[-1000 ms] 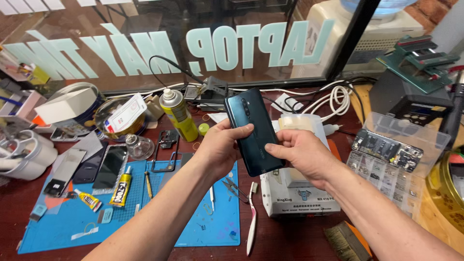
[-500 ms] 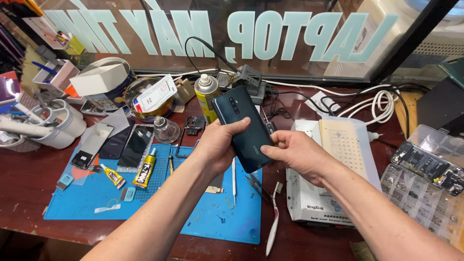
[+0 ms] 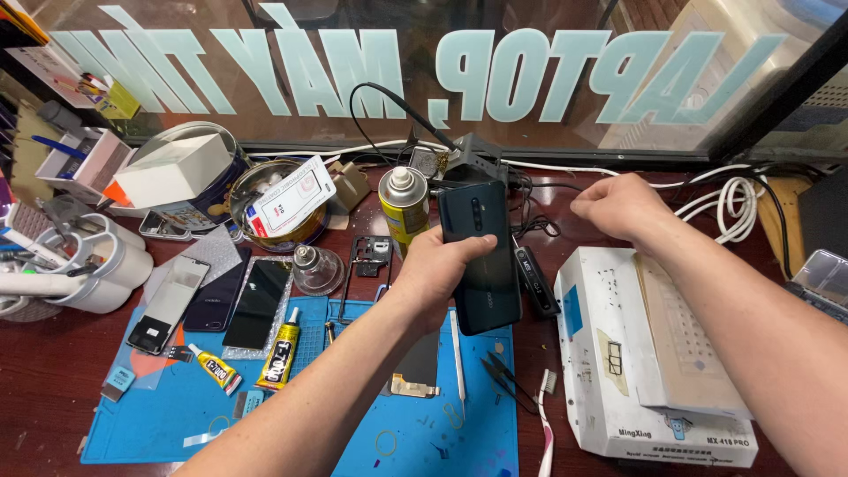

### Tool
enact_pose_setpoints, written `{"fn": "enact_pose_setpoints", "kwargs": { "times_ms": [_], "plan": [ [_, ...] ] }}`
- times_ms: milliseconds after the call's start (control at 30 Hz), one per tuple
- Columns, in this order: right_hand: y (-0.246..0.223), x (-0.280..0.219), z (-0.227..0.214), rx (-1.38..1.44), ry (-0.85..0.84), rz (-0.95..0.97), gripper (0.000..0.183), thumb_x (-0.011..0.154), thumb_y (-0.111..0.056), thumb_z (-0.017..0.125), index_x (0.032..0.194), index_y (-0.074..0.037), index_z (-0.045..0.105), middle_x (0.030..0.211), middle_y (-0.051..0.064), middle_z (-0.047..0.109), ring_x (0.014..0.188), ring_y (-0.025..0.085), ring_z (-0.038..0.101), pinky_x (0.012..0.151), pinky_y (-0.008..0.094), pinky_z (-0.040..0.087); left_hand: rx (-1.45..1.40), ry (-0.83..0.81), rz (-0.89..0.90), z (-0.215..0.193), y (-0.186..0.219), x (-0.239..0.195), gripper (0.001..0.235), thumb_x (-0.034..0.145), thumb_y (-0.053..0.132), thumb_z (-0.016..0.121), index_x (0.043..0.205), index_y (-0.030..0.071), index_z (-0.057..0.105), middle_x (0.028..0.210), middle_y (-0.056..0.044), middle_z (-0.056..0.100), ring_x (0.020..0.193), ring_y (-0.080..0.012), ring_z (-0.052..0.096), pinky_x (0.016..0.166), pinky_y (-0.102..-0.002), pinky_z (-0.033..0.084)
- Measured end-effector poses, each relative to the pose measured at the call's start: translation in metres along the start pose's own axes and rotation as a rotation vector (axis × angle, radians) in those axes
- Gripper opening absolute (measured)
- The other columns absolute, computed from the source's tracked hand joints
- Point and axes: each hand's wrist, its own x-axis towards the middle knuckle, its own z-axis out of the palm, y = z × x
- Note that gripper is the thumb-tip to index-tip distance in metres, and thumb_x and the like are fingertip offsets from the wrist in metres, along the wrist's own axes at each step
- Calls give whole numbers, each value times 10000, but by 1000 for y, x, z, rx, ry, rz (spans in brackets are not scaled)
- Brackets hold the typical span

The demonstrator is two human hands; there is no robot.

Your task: The person applies adhesive to the internal frame of a disassembled smartphone, then reassembles the back cover. They wipe the exterior with a tissue and secure the device with rubber bands to allow the adhesive to set.

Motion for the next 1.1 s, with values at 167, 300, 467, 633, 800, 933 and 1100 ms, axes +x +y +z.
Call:
{"fn": "enact_pose_setpoints", "kwargs": {
  "times_ms": [167, 300, 467, 633, 800, 933, 1100],
  "plan": [
    [41, 82, 17, -568, -108, -59, 313, 874, -291, 697, 1068, -68, 799, 1032, 182, 758, 881, 341, 716, 751, 451, 571, 56, -16, -74, 10, -1, 22, 218, 856, 102, 747, 1064, 41, 725, 955, -66, 767, 801, -155, 729, 711, -344, 617],
    [69, 118, -2, -171, -100, 198, 294, 912, -83, 627, 1163, -93, 779, 1046, 138, 754, 742, 273, 682, 610, 422, 567, 48, -53, -100, 17, 2, 38, 208, 855, 110, 748, 1051, 41, 736, 964, -79, 770, 812, -166, 730, 714, -348, 616],
    [70, 128, -7, -95, -246, 309, 614, 915, 120, 532, 1369, -254, 709, 1010, 127, 742, 603, 219, 592, 527, 375, 448, 44, -95, -120, 22, 4, 62, 207, 863, 118, 757, 1056, 44, 745, 982, -78, 771, 831, -166, 730, 735, -356, 623],
    [59, 147, 18, -477, -339, 300, 731, 954, 84, 498, 1490, -405, 582, 1037, 152, 785, 621, 248, 700, 610, 397, 581, 80, -85, -124, 23, 3, 79, 225, 863, 133, 752, 1075, 59, 749, 986, -66, 771, 855, -169, 724, 757, -362, 615],
    [69, 170, 35, -860, -314, 75, 591, 804, 14, 712, 1314, -285, 695, 1007, 81, 817, 768, 252, 790, 746, 393, 646, 73, -72, -121, 21, 4, 80, 233, 864, 131, 755, 1086, 61, 748, 1009, -65, 769, 885, -163, 717, 785, -356, 604],
    [84, 175, 34, -998, -281, 43, 230, 778, -108, 803, 979, -160, 900, 1024, 103, 822, 924, 313, 768, 837, 420, 615, 54, -73, -107, 23, 3, 79, 244, 870, 128, 757, 1101, 49, 745, 1023, -73, 766, 894, -160, 715, 789, -348, 599],
    [91, 162, 27, -740, -245, 19, 203, 835, -91, 798, 1021, -165, 829, 1096, 92, 770, 992, 308, 737, 867, 430, 595, 36, -70, -146, 20, 5, 74, 237, 868, 133, 749, 1085, 40, 741, 1001, -83, 763, 861, -179, 723, 757, -376, 616]
  ]
}}
